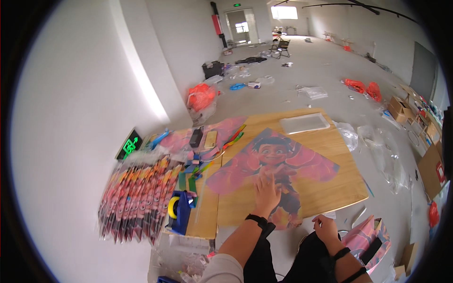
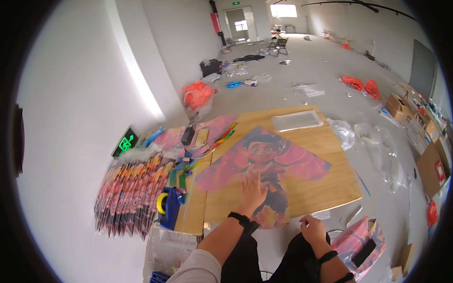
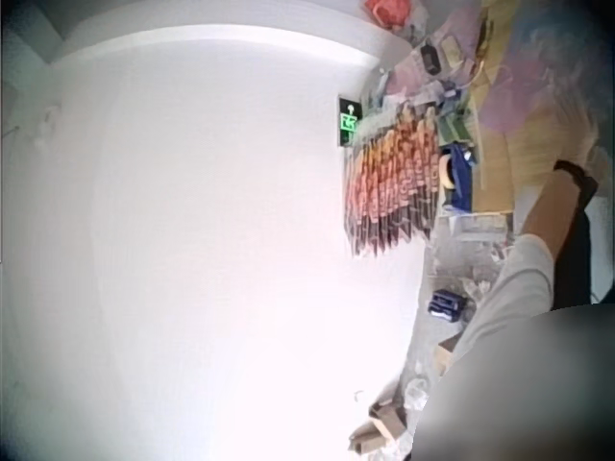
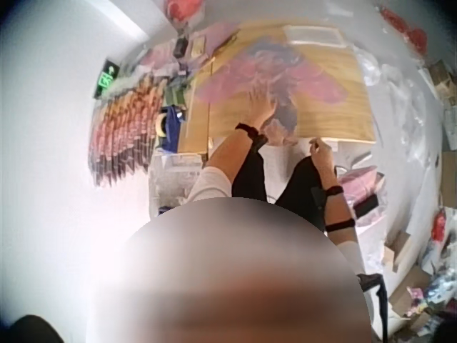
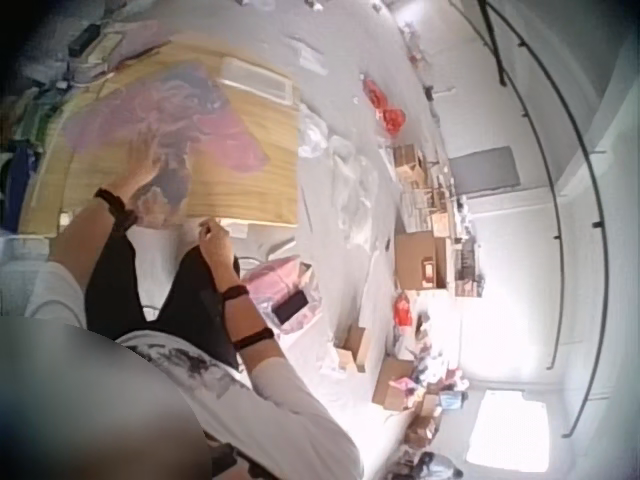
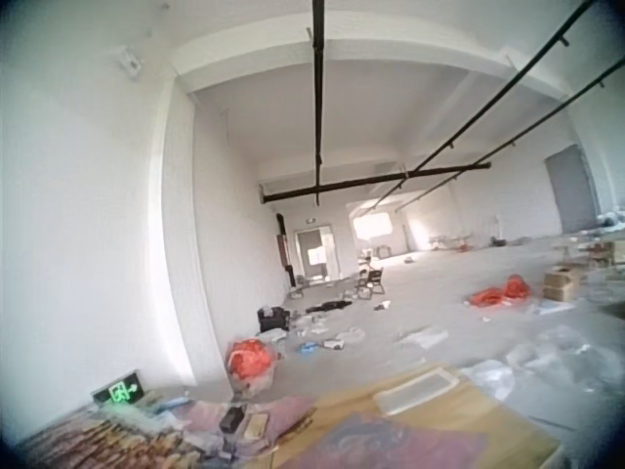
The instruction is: Manually assemble a kite by attaching a string and folding the material.
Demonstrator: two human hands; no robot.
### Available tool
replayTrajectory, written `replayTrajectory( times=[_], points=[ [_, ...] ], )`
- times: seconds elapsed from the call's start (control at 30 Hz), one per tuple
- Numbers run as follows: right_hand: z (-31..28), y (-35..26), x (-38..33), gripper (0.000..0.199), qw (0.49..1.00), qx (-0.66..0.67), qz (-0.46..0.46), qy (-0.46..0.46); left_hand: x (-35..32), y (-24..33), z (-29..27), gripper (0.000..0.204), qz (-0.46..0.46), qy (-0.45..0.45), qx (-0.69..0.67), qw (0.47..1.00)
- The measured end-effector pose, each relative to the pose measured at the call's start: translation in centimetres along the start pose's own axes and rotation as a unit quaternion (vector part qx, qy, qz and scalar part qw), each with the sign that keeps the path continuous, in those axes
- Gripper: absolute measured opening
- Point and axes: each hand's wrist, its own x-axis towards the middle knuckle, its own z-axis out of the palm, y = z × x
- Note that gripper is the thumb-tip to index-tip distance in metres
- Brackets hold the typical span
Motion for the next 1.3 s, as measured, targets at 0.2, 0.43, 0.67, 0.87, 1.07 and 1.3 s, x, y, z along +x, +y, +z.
replayTrajectory(
  times=[0.2, 0.43, 0.67, 0.87, 1.07, 1.3],
  points=[
    [-0.9, -0.6, -0.5, 0.011, 0.999, 0.024, 0.039, -0.021, -1.2, -8.8, -6.4, 0.037, -0.061, 0.038, -0.259, 0.963],
    [-2.1, 1.0, -4.0, 0.014, 0.976, 0.201, 0.014, -0.089, -11.8, -25.1, -11.9, 0.027, -0.263, -0.030, 0.037, 0.964],
    [-5.5, 0.6, -10.6, 0.014, 0.973, 0.224, -0.042, -0.033, -12.3, -23.1, -16.5, 0.030, -0.401, -0.090, 0.023, 0.911],
    [-5.2, 1.3, -10.8, 0.015, 0.974, 0.224, -0.009, -0.013, -12.1, -24.0, -16.4, 0.032, -0.424, -0.137, 0.043, 0.894],
    [-5.6, 0.9, -11.5, 0.015, 0.987, 0.157, -0.045, 0.015, -13.3, -23.6, -16.7, 0.029, -0.391, -0.112, 0.035, 0.913],
    [-5.2, 1.5, -11.1, 0.015, 0.990, 0.126, -0.068, 0.020, -16.9, -25.9, -16.9, 0.028, -0.289, -0.014, -0.005, 0.957]
  ],
)
